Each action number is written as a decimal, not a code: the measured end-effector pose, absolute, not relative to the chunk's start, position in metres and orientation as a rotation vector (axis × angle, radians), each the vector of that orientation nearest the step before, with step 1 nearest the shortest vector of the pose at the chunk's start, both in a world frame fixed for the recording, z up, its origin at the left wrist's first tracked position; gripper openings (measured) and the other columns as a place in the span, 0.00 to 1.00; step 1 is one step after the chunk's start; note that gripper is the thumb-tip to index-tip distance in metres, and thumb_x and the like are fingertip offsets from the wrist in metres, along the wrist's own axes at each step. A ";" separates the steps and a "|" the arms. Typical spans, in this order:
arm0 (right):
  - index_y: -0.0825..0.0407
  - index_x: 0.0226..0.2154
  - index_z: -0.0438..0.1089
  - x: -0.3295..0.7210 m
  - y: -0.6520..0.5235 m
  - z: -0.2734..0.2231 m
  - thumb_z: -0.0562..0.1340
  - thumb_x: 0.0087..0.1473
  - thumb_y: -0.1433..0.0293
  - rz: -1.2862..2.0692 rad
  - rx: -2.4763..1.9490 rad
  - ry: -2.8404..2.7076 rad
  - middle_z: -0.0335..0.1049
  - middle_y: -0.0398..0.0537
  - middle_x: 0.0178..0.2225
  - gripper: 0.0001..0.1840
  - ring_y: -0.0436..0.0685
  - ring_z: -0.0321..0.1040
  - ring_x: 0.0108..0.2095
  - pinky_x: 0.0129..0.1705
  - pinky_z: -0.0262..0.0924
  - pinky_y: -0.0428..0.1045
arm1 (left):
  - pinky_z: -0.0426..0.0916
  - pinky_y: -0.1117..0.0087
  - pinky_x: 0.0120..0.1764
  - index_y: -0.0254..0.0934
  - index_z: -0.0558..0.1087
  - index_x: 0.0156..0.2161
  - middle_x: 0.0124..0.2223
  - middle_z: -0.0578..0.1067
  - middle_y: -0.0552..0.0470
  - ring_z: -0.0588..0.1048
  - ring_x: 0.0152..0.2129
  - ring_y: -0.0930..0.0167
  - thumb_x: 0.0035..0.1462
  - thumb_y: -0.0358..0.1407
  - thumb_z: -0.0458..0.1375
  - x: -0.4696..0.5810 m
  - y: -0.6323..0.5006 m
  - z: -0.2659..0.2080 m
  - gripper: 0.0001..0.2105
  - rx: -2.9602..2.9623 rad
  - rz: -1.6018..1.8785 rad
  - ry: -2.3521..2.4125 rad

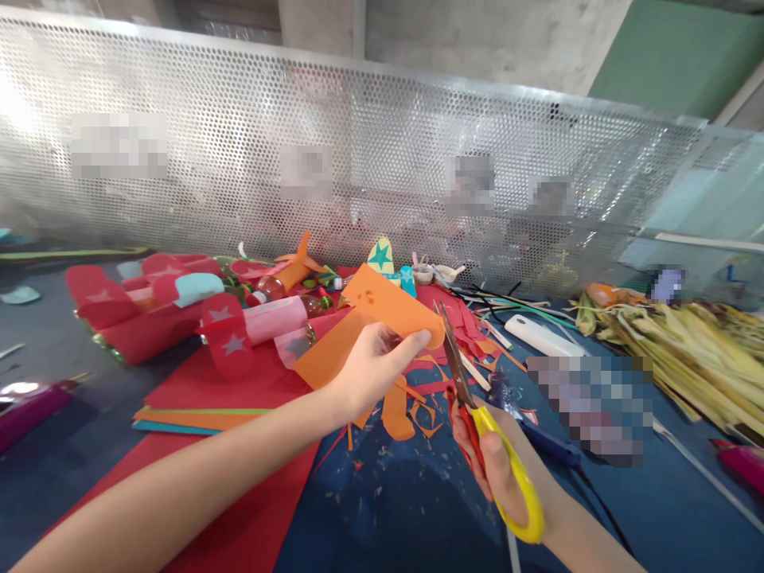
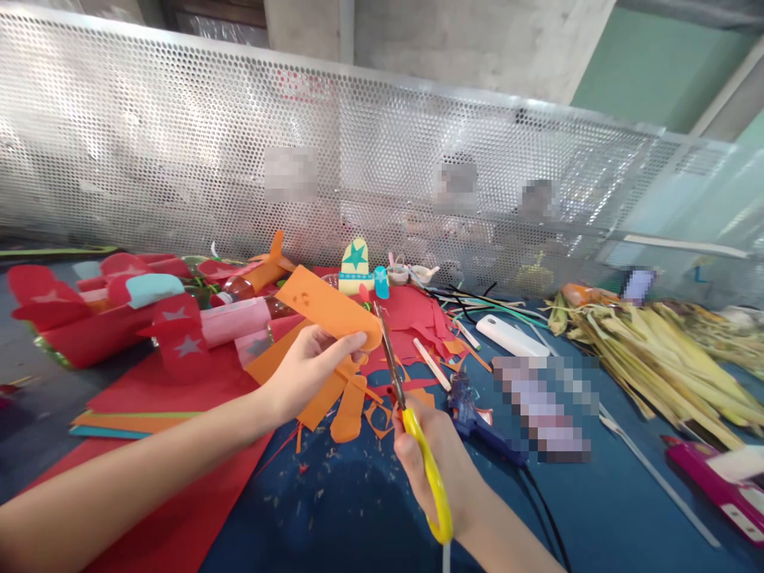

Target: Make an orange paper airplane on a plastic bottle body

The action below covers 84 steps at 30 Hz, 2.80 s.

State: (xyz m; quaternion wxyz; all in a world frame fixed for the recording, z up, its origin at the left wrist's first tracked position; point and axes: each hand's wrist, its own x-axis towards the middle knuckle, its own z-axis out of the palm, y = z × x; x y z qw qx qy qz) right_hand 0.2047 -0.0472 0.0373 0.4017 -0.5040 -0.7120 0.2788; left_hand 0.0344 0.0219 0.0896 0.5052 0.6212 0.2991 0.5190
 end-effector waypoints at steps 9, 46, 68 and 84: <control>0.49 0.26 0.57 0.203 -0.051 0.044 0.41 0.50 0.37 0.816 -1.244 -1.796 0.49 0.37 0.17 0.34 0.46 0.46 0.14 0.12 0.45 0.43 | 0.67 0.72 0.34 0.37 0.68 0.19 0.24 0.73 0.54 0.71 0.25 0.73 0.49 0.39 0.57 0.034 0.023 0.092 0.12 1.509 1.289 0.724; 0.49 0.23 0.52 0.200 -0.052 0.046 0.43 0.49 0.36 0.849 -1.216 -1.799 0.46 0.36 0.16 0.33 0.45 0.43 0.14 0.12 0.41 0.43 | 0.61 0.74 0.28 0.36 0.71 0.24 0.24 0.70 0.55 0.65 0.23 0.75 0.48 0.40 0.57 0.027 0.029 0.093 0.09 1.530 1.323 0.788; 0.48 0.25 0.57 0.204 -0.041 0.008 0.43 0.46 0.35 0.998 -1.152 -1.655 0.61 0.46 0.22 0.34 0.56 0.63 0.23 0.24 0.61 0.50 | 0.61 0.72 0.28 0.34 0.71 0.28 0.25 0.69 0.54 0.64 0.23 0.74 0.49 0.42 0.55 0.031 0.040 0.079 0.12 1.629 1.168 0.857; 0.49 0.27 0.59 0.212 -0.041 0.012 0.42 0.49 0.37 0.952 -1.173 -1.704 0.62 0.47 0.23 0.33 0.57 0.63 0.23 0.26 0.63 0.51 | 0.68 0.68 0.37 0.32 0.75 0.39 0.38 0.77 0.46 0.74 0.33 0.68 0.55 0.42 0.54 0.029 0.039 0.074 0.15 1.820 1.084 0.759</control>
